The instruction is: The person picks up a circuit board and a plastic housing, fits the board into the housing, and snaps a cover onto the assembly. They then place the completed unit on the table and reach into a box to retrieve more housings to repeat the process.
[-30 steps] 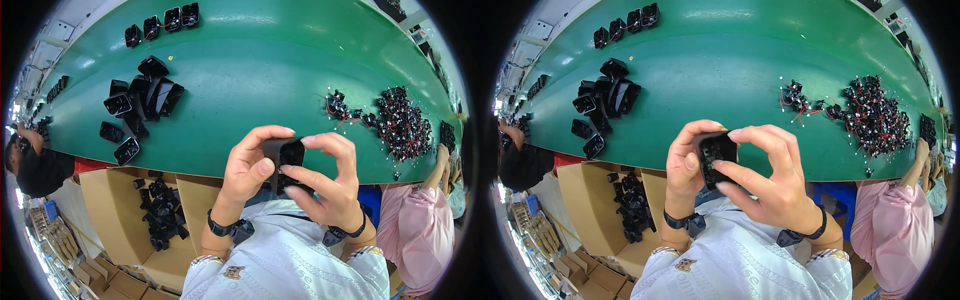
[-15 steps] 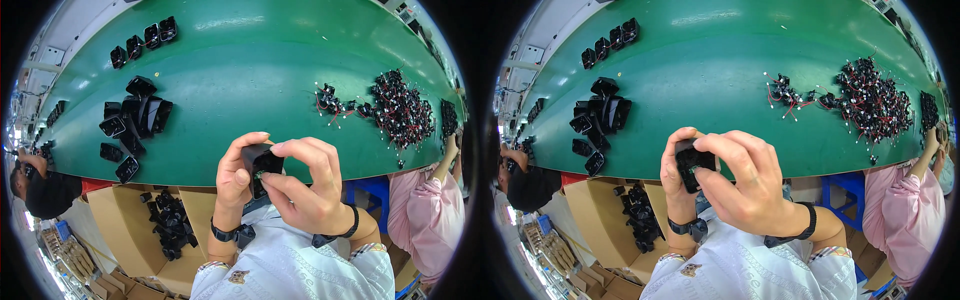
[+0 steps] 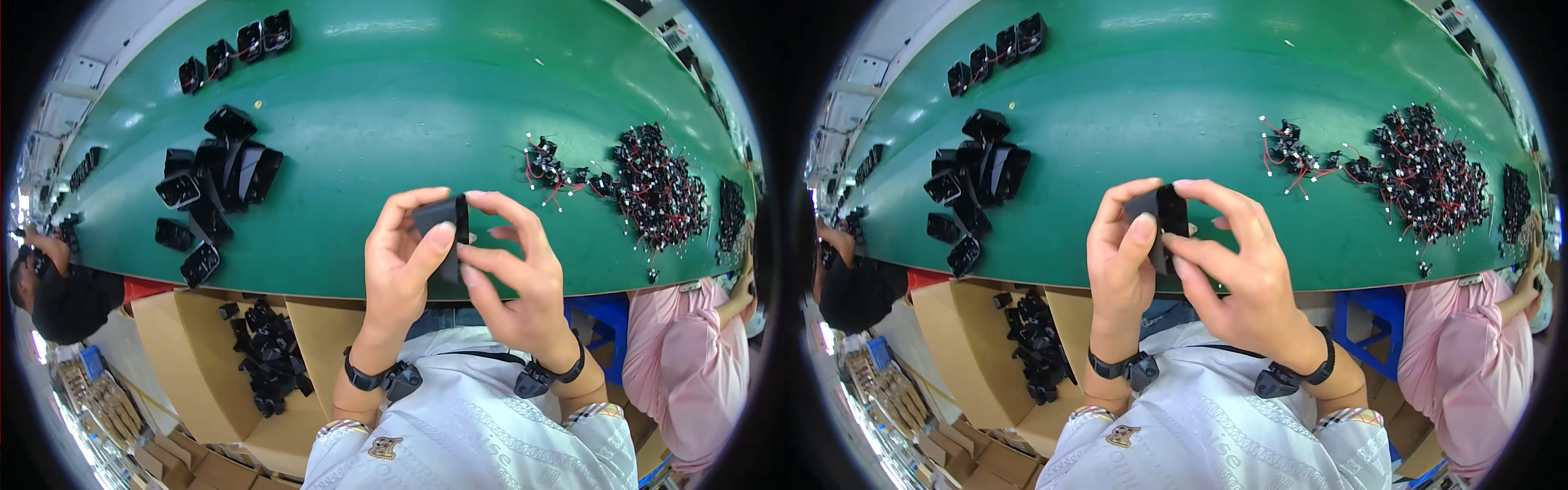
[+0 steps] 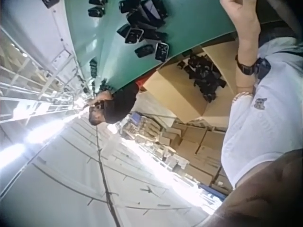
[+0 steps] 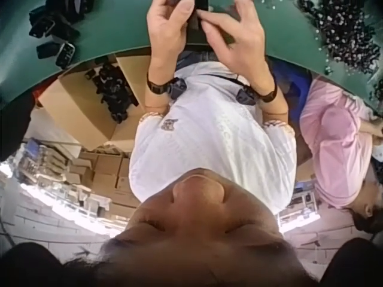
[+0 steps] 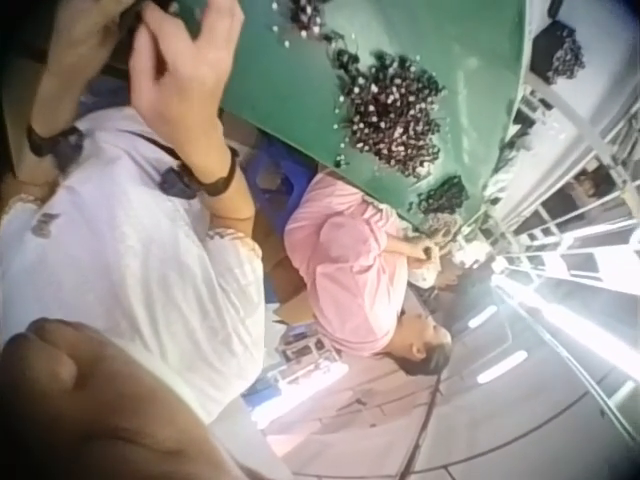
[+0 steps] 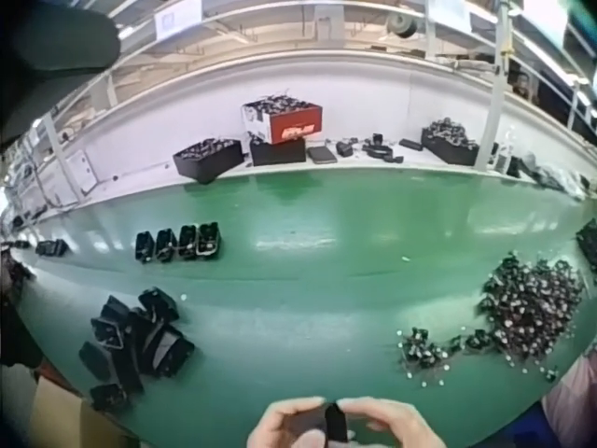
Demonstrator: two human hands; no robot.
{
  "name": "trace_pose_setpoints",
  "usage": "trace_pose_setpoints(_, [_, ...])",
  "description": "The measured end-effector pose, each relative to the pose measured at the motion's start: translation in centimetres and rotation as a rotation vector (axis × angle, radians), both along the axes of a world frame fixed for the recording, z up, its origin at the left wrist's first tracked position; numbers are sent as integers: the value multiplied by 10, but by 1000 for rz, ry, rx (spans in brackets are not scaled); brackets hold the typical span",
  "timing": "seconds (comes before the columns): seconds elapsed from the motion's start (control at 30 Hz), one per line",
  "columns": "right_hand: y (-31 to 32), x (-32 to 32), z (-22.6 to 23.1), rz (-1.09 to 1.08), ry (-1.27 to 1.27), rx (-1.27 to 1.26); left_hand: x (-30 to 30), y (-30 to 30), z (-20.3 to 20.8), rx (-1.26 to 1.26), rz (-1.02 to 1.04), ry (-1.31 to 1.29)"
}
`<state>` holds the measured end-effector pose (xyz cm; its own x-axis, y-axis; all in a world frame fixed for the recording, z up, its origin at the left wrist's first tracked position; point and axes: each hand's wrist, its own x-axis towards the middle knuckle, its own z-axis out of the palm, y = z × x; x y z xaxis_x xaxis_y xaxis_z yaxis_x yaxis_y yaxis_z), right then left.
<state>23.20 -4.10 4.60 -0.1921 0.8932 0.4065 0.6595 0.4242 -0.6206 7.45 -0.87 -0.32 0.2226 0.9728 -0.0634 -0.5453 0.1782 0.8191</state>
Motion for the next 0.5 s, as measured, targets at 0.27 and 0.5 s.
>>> trace_pose_setpoints(0.27, [8,16,-5,39,477,-298,18,12,14,-74,-9,11])
trace_pose_setpoints(0.5, [14,23,-12,186,1037,-629,17,14,13,77,66,344])
